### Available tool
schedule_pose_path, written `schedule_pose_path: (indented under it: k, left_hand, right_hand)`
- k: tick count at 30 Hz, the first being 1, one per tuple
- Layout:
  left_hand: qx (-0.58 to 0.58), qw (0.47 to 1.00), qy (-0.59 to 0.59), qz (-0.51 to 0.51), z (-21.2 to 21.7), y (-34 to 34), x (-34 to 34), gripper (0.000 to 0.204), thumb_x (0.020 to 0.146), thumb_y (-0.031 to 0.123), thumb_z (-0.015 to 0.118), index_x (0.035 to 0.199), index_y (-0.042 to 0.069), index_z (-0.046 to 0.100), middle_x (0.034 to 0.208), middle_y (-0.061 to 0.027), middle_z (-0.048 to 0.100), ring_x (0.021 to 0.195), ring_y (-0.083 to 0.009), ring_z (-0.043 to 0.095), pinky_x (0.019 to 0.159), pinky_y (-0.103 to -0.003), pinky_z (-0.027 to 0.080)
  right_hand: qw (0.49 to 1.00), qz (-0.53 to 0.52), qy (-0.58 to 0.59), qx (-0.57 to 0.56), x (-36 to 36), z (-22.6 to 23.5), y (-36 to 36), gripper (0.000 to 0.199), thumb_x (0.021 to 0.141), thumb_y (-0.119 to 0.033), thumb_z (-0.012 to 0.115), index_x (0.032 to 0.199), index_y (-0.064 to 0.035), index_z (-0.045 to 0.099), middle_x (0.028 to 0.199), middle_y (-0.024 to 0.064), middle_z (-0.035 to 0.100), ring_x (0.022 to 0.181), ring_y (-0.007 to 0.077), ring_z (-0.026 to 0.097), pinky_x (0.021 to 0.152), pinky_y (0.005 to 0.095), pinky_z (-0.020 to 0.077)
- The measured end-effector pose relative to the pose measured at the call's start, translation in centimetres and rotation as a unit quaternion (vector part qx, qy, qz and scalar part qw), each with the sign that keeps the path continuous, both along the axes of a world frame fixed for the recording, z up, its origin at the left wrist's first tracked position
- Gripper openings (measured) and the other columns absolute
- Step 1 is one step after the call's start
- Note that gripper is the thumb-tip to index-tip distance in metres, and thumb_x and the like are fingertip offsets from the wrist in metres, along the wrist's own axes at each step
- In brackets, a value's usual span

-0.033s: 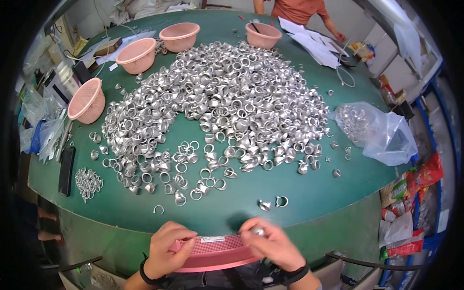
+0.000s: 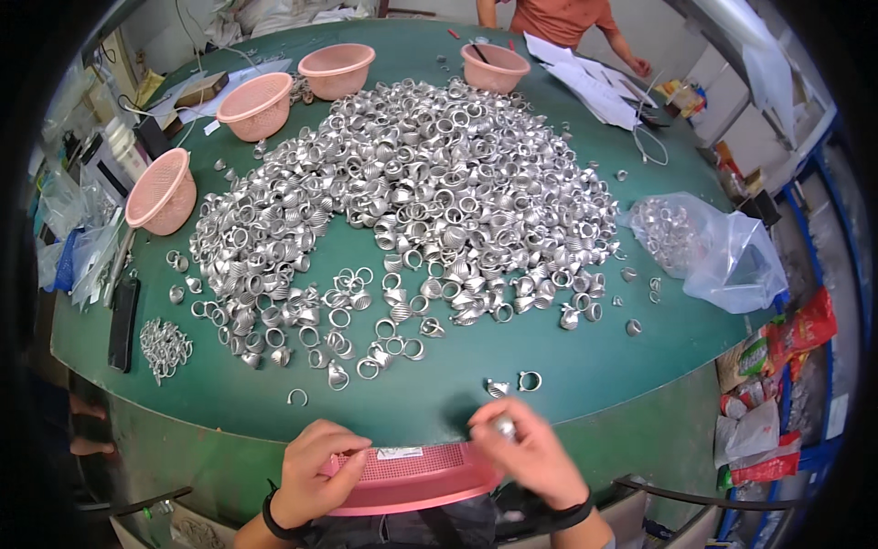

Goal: Inspecting and sorting a large quantity of metal rings on a workbench.

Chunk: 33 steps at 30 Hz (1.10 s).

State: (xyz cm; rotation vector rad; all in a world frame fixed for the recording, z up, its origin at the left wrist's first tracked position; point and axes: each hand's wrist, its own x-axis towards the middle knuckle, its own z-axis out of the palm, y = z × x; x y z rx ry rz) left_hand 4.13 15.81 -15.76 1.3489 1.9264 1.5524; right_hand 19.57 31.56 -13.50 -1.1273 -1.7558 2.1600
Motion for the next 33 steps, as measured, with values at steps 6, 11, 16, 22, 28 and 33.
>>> schedule_pose_path:
  k: [6, 11, 16, 22, 28, 33]
  left_hand:
    - [-0.023, 0.999, -0.019, -0.038, -1.3, 0.4, 0.7, 0.009, 0.067, 0.003, 0.058, 0.076, 0.002, 0.057, 0.067, -0.0076, 0.054, 0.06, -0.0194, 0.051, 0.054, -0.027, 0.041]
    - [-0.055, 0.995, -0.025, -0.079, -1.5, 0.4, 0.6, 0.01, 0.067, 0.001, 0.057, 0.078, 0.001, 0.057, 0.068, -0.0078, 0.055, 0.06, -0.019, 0.052, 0.054, -0.027, 0.041]
    - [-0.055, 0.995, -0.022, -0.08, -2.1, 0.1, 0.7, 0.009, 0.069, 0.003, 0.056, 0.079, 0.002, 0.057, 0.068, -0.0073, 0.055, 0.061, -0.0192, 0.052, 0.055, -0.027, 0.041]
    - [-0.046, 0.996, -0.007, -0.082, -1.8, -0.3, 0.8, 0.009, 0.07, 0.004, 0.056, 0.079, 0.002, 0.057, 0.068, -0.0069, 0.055, 0.062, -0.0191, 0.053, 0.056, -0.027, 0.042]
    - [-0.104, 0.994, 0.005, -0.032, -2.0, -1.6, -1.1, 0.019, 0.071, 0.006, 0.056, 0.09, 0.001, 0.053, 0.074, -0.0077, 0.056, 0.065, -0.0168, 0.054, 0.056, -0.026, 0.043]
    - [0.015, 0.93, -0.368, -0.003, -1.7, -0.3, 0.4, 0.023, 0.082, 0.015, 0.048, 0.099, 0.001, 0.044, 0.078, -0.0069, 0.051, 0.06, -0.0119, 0.051, 0.048, -0.023, 0.041]
  right_hand:
    - [0.871, 0.029, -0.133, 0.472, 0.8, -2.1, 5.3, 0.034, 0.072, -0.012, 0.056, 0.102, -0.0022, 0.043, 0.095, 0.0135, 0.045, 0.087, 0.0249, 0.042, 0.075, 0.033, 0.0366]
    - [0.793, 0.115, -0.164, 0.576, 0.1, -1.5, 4.7, 0.031, 0.07, -0.01, 0.056, 0.098, -0.0014, 0.046, 0.105, 0.013, 0.043, 0.097, 0.0319, 0.038, 0.084, 0.0371, 0.0303]
    - [0.783, 0.165, -0.111, 0.589, -4.3, 2.3, 4.1, 0.025, 0.067, -0.009, 0.058, 0.09, -0.0038, 0.052, 0.093, 0.0116, 0.052, 0.084, 0.0263, 0.049, 0.07, 0.0332, 0.0405]
    - [0.699, 0.319, -0.098, 0.632, -8.6, -0.7, 2.9, 0.018, 0.067, -0.011, 0.057, 0.083, -0.0046, 0.053, 0.075, 0.011, 0.049, 0.071, 0.0272, 0.051, 0.058, 0.0362, 0.0423]
    - [0.796, 0.349, -0.026, 0.494, -8.3, 1.3, 2.7, 0.016, 0.069, -0.007, 0.059, 0.076, -0.0029, 0.045, 0.079, 0.0105, 0.05, 0.067, 0.0211, 0.053, 0.058, 0.0274, 0.0454]
    - [0.92, 0.311, 0.042, 0.235, -8.0, 2.0, -1.1, 0.02, 0.072, -0.009, 0.061, 0.082, -0.0031, 0.044, 0.083, 0.0082, 0.056, 0.074, 0.0138, 0.055, 0.062, 0.0246, 0.0454]
